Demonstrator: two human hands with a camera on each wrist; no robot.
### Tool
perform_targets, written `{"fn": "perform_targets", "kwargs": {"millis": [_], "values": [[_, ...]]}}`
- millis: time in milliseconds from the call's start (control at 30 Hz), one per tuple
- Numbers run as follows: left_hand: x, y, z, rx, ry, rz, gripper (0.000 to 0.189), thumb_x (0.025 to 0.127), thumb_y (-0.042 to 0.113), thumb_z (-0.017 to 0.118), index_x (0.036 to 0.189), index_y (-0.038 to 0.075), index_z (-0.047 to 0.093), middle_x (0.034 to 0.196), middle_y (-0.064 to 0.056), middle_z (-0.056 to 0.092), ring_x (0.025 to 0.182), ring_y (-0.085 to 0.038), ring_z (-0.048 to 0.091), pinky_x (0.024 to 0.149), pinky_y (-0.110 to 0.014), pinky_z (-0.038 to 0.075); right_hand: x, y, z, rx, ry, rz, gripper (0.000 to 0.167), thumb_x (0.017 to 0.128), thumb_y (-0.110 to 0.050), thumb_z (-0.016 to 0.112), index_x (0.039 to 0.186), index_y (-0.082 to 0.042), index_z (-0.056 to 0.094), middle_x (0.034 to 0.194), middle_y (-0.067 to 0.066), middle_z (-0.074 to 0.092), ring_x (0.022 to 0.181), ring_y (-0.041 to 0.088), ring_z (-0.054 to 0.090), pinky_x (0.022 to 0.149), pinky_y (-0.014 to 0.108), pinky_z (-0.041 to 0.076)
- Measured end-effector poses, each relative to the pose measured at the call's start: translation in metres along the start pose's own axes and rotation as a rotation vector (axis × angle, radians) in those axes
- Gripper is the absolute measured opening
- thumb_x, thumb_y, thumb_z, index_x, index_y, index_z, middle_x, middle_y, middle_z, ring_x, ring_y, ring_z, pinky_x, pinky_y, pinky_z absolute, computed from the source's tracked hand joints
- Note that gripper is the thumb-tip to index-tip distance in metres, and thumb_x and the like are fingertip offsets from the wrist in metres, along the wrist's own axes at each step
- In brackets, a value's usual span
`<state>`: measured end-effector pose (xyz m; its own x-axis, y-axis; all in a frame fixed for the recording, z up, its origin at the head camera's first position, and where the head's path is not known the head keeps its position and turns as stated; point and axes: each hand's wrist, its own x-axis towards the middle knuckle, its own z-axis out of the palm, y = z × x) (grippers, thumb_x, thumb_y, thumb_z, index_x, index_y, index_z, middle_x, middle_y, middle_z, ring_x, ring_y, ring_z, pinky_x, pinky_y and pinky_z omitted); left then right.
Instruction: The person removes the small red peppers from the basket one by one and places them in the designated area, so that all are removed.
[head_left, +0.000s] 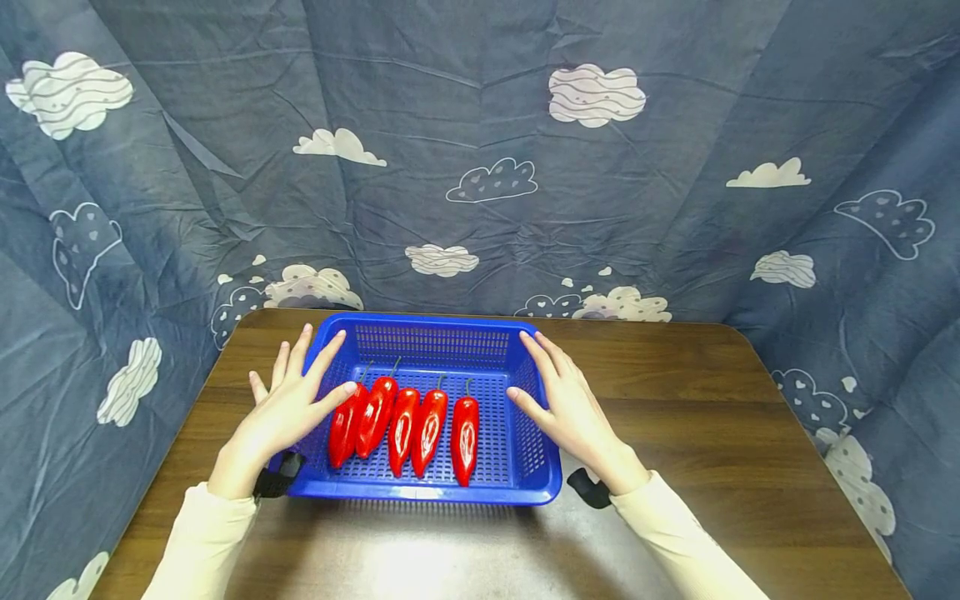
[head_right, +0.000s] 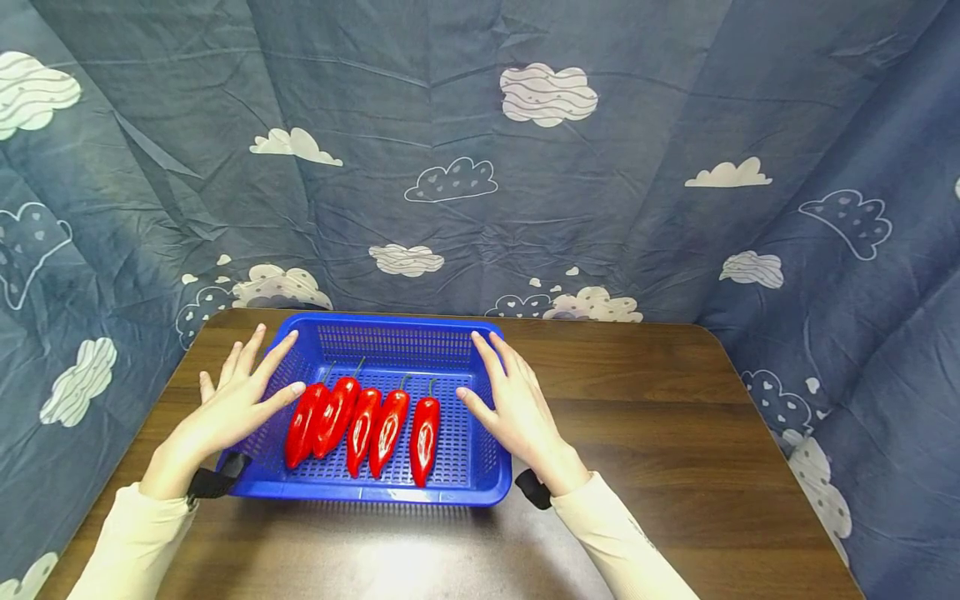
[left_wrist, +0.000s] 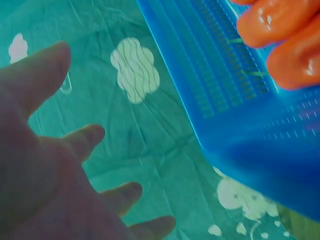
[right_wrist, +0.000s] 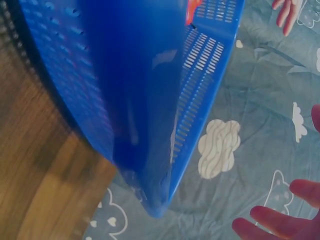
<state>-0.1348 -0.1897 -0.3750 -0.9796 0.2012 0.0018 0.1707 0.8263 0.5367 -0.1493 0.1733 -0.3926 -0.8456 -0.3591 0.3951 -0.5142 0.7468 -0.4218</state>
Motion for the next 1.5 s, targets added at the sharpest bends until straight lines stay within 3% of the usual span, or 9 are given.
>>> {"fn": "perform_targets", "kwargs": {"millis": [567,767,967,1267,1500], "values": [[0.0,-0.043,-0.012,-0.067,-0.111,-0.019,0.074,0.094,0.045,0.054,0.154,0.02,0.019,0.155,-0.026,-0.006,0.134,-0.057,-0.006,0.087,-0.082,-0.006,0.004,-0.006,0.003,0.165,-0.071,0.029,0.073,0.09,-0.03,0.066,0.15,-0.015,0.028,0.145,0.014,0.038,0.13,0.03,0.04,0.104,0.049,0.033],[0.004,-0.054,-0.01,-0.117,-0.148,0.023,0.071,0.094,0.041,0.055,0.152,0.016,0.023,0.154,-0.029,-0.003,0.132,-0.061,0.0,0.087,-0.082,0.001,0.008,-0.01,0.004,0.214,-0.088,0.032,0.073,0.09,-0.027,0.067,0.15,-0.013,0.028,0.14,0.015,0.042,0.124,0.032,0.046,0.101,0.05,0.036],[0.009,-0.067,-0.007,-0.201,-0.172,0.087,0.068,0.093,0.033,0.058,0.151,0.012,0.027,0.152,-0.033,0.002,0.135,-0.056,0.003,0.092,-0.078,0.013,0.012,-0.013,0.007,0.266,-0.104,0.038,0.07,0.091,-0.024,0.065,0.149,-0.011,0.03,0.139,0.015,0.044,0.12,0.028,0.048,0.099,0.048,0.039],[0.018,-0.082,0.002,-0.294,-0.217,0.122,0.068,0.093,0.026,0.059,0.151,0.007,0.027,0.15,-0.036,0.009,0.134,-0.056,0.011,0.096,-0.074,0.019,0.017,-0.014,0.014,0.33,-0.131,0.05,0.068,0.091,-0.022,0.065,0.15,-0.015,0.031,0.143,0.014,0.041,0.122,0.028,0.049,0.101,0.047,0.038],[0.025,-0.088,0.012,-0.373,-0.19,0.166,0.063,0.096,0.021,0.056,0.149,0.004,0.029,0.148,-0.032,0.022,0.131,-0.053,0.024,0.098,-0.067,0.027,0.019,-0.014,0.02,0.379,-0.138,0.029,0.067,0.091,-0.018,0.065,0.149,-0.01,0.032,0.141,0.021,0.041,0.119,0.035,0.051,0.098,0.049,0.04]]}}
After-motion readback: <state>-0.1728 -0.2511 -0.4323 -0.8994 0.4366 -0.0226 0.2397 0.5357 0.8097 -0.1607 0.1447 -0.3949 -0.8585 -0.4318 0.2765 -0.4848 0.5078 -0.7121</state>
